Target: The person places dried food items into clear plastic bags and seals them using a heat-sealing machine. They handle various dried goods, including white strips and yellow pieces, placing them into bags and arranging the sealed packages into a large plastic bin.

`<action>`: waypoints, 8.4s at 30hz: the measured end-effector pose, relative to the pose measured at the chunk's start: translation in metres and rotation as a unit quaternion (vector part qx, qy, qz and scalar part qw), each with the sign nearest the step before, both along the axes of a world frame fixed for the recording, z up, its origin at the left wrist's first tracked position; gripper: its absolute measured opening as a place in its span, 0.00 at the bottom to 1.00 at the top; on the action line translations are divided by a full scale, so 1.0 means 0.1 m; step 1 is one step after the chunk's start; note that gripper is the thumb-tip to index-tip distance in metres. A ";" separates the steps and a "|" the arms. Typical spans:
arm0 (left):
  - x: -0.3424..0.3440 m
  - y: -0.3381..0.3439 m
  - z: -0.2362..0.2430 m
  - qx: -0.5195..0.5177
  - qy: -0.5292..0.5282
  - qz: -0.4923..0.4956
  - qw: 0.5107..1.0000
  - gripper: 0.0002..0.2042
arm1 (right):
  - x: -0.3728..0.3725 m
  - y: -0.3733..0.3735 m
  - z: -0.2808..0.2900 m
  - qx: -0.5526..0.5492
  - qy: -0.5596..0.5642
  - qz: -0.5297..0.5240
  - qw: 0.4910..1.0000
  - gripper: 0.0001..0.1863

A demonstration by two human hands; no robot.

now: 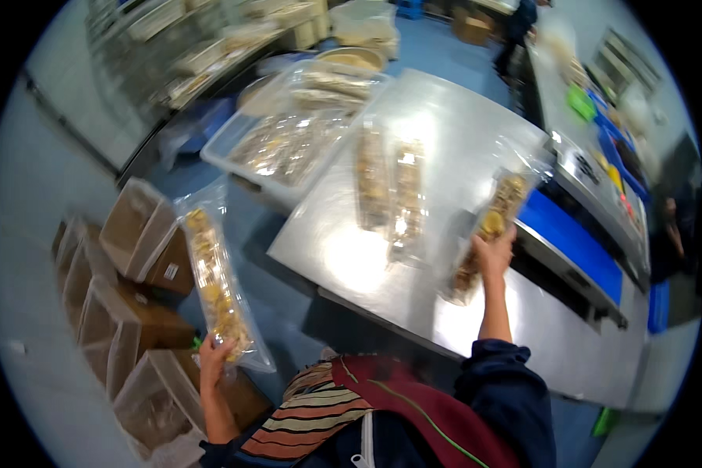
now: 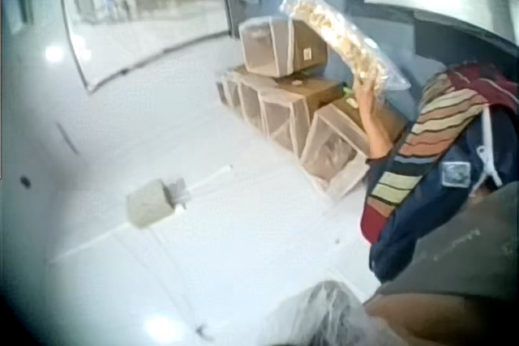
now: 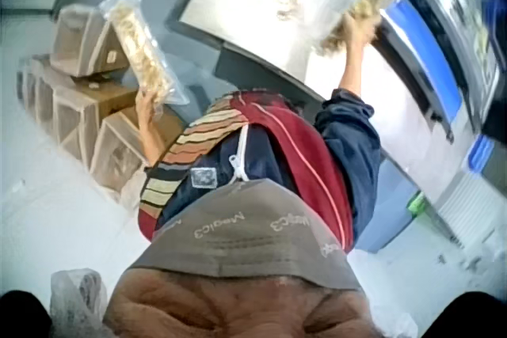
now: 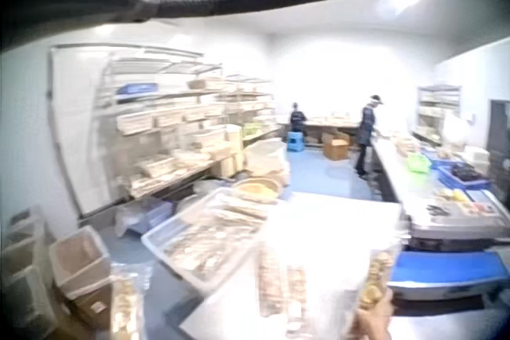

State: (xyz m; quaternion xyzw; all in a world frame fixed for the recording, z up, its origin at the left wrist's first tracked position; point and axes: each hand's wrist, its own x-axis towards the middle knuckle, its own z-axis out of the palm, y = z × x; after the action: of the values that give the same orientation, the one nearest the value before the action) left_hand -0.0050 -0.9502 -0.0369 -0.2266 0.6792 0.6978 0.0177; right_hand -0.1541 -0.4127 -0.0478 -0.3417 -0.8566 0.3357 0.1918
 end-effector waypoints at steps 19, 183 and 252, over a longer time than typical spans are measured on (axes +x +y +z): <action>-4.79 -0.73 -0.31 -0.265 0.068 -0.223 0.936 0.27 | -0.86 -1.17 0.08 -0.275 0.256 0.115 0.920 0.30; 6.09 16.08 -1.38 -0.395 0.457 -0.524 0.600 0.07 | 13.26 9.27 -1.99 -0.366 -0.300 -0.388 0.791 0.17; 8.93 18.49 -1.99 -0.154 -0.134 0.598 0.775 0.11 | 7.13 12.50 -0.53 0.049 0.042 0.909 0.411 0.21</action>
State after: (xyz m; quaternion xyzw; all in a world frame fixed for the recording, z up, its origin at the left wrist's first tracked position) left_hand 0.8884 0.8991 -0.2362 -0.6780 0.4960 0.4168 -0.3474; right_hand 0.5585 0.8369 -0.1012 0.6624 -0.6709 0.2846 -0.1735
